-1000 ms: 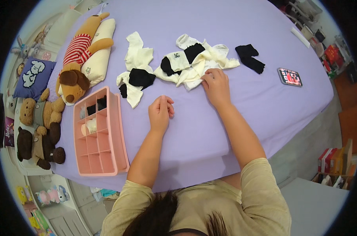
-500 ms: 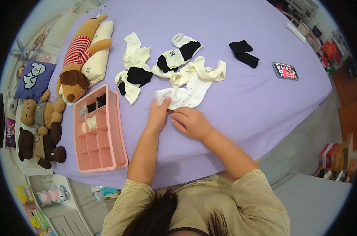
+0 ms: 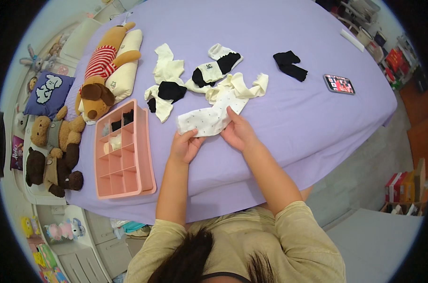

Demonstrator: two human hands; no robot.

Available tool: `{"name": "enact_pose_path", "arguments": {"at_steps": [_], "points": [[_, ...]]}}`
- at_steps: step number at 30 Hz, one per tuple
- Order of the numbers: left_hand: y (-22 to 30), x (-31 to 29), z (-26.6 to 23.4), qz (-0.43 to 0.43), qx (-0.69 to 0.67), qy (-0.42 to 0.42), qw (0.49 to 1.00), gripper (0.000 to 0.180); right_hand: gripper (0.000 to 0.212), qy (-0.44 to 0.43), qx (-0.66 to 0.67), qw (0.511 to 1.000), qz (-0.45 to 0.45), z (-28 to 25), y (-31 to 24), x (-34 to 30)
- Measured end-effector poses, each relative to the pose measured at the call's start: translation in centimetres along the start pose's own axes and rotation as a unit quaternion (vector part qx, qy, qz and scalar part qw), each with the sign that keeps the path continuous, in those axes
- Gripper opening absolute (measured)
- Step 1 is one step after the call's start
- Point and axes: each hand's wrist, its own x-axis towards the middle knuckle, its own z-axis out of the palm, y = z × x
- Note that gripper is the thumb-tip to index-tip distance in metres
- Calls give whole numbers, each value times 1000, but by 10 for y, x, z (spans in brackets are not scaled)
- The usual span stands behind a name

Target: The person folds several pairs of socks one by one on a bed and places them into a pink compartmentalized organizer. The socks include black, white, and cream-colored pairs, some with patterns. The person smooths and folds each sock neatly before placing it into a compartment.

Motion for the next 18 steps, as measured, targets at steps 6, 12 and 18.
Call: {"name": "enact_pose_path", "arguments": {"at_steps": [6, 12, 18], "points": [[7, -11, -12, 60, 38, 65, 995, 36, 38, -17, 21, 996, -83, -4, -10, 3], [5, -18, -21, 159, 82, 141, 974, 28, 34, -13, -8, 985, -172, -7, -19, -13], [6, -28, -21, 173, 127, 185, 959, 27, 33, 47, -202, 954, -219, -17, -34, -34]]}}
